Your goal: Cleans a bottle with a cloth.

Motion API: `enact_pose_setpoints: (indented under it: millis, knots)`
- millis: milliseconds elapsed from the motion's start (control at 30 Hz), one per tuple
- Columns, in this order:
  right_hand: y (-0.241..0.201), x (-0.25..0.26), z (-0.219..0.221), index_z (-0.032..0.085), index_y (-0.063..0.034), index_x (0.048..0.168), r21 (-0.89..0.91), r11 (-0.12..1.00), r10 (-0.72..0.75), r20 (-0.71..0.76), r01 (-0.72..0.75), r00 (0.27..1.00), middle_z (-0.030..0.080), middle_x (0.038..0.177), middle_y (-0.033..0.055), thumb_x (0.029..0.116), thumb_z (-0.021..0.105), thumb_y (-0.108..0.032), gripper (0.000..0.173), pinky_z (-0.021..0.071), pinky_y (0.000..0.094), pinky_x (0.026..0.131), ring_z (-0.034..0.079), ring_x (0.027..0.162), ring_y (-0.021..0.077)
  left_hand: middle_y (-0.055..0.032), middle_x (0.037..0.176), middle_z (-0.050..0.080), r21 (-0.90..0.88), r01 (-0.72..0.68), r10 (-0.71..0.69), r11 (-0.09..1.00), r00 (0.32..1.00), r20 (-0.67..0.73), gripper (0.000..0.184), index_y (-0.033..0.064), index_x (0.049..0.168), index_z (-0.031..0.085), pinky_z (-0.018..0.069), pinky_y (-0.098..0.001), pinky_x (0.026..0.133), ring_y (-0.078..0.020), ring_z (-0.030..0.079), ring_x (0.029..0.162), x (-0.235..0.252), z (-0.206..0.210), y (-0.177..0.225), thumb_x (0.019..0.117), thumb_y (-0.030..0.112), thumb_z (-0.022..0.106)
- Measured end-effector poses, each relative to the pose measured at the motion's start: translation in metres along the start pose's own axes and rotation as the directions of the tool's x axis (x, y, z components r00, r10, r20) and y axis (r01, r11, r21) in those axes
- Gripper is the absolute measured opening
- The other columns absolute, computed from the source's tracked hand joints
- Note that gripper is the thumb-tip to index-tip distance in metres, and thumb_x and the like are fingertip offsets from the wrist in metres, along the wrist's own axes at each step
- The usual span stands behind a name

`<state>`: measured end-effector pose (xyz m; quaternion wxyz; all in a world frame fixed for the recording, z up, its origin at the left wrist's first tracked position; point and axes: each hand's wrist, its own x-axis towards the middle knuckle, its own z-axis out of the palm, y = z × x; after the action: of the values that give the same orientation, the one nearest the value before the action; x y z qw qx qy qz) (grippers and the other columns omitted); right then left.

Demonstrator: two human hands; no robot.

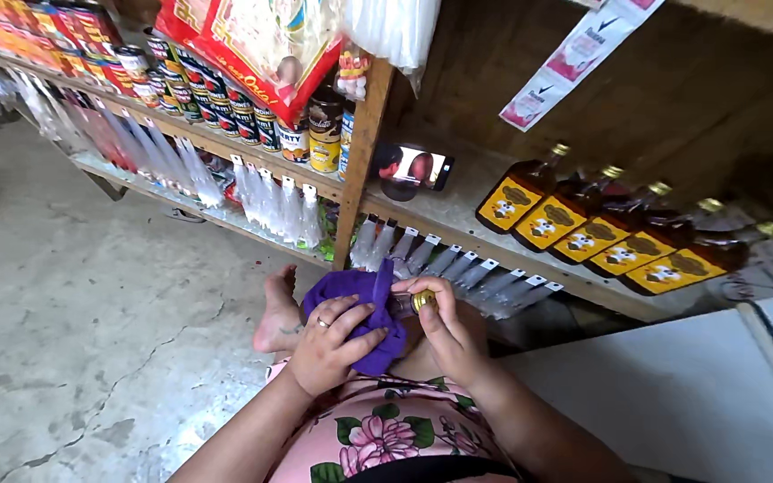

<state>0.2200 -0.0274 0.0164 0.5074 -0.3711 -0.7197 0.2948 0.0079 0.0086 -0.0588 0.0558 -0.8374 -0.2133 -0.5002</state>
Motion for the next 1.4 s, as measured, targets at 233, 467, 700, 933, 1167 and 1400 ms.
enact_pose_setpoints:
  millis: [233,467,700,933,1167,1400]
  knots:
    - [0.000,0.002,0.000,0.049,-0.0060,0.127,-0.018,1.000,-0.022,0.007,0.022,1.000,0.063,0.128,0.0078,0.1109,0.034,-0.042,0.042,0.0506,0.0330,0.104,0.060,0.123,0.0125,-0.0054,0.126,0.063,0.046,0.048,-0.050,0.998,0.998,0.035,0.030,0.0266,0.116,0.065,0.0415,-0.0417,0.108,-0.0255,0.055,0.125,-0.008,-0.010,-0.006,0.1007,0.048,0.052]
    - [0.001,0.002,0.001,0.049,-0.0060,0.126,-0.012,0.999,-0.042,0.017,0.042,0.999,0.064,0.127,0.0086,0.1105,0.035,-0.044,0.043,0.0511,0.0344,0.104,0.060,0.123,0.0144,-0.0050,0.122,0.063,0.042,0.056,-0.058,0.998,0.997,0.048,0.028,0.0270,0.116,0.066,0.0417,-0.0399,0.107,-0.0240,0.056,0.122,-0.014,-0.017,-0.011,0.1004,0.047,0.053]
    - [0.003,0.002,0.000,0.049,-0.0076,0.127,-0.017,0.999,-0.047,0.015,0.047,0.999,0.064,0.127,0.0074,0.1104,0.034,-0.044,0.043,0.0508,0.0340,0.103,0.060,0.123,0.0140,-0.0063,0.117,0.062,0.014,0.080,-0.080,0.997,0.996,0.033,0.027,0.0253,0.112,0.066,0.0434,-0.0383,0.106,-0.0239,0.057,0.119,-0.023,-0.019,-0.016,0.1000,0.046,0.054]
    - [0.007,0.001,-0.002,0.047,-0.0131,0.128,-0.004,1.000,0.018,-0.022,-0.018,1.000,0.063,0.129,0.0038,0.1092,0.035,-0.049,0.042,0.0527,0.0354,0.101,0.060,0.123,0.0137,-0.0089,0.111,0.068,0.012,0.153,-0.154,0.988,0.985,0.080,0.025,0.0208,0.105,0.067,0.0495,-0.0388,0.098,-0.0253,0.063,0.110,-0.041,-0.022,-0.029,0.0985,0.043,0.056]
    - [0.006,0.001,-0.003,0.047,-0.0146,0.130,0.003,1.000,0.025,-0.024,-0.025,0.999,0.063,0.129,0.0039,0.1090,0.035,-0.049,0.042,0.0540,0.0370,0.100,0.060,0.124,0.0150,-0.0103,0.109,0.068,0.033,0.211,-0.214,0.977,0.965,0.151,0.028,0.0191,0.102,0.069,0.0505,-0.0404,0.095,-0.0267,0.064,0.109,-0.061,-0.023,-0.040,0.0964,0.043,0.056]
    - [0.006,0.000,-0.003,0.048,-0.0148,0.128,0.000,1.000,0.019,-0.015,-0.019,1.000,0.063,0.128,0.0040,0.1088,0.036,-0.049,0.041,0.0546,0.0352,0.099,0.061,0.123,0.0146,-0.0137,0.108,0.070,0.044,0.269,-0.272,0.962,0.939,0.210,0.029,0.0158,0.100,0.070,0.0528,-0.0458,0.092,-0.0313,0.066,0.107,-0.081,-0.025,-0.052,0.0932,0.041,0.057]
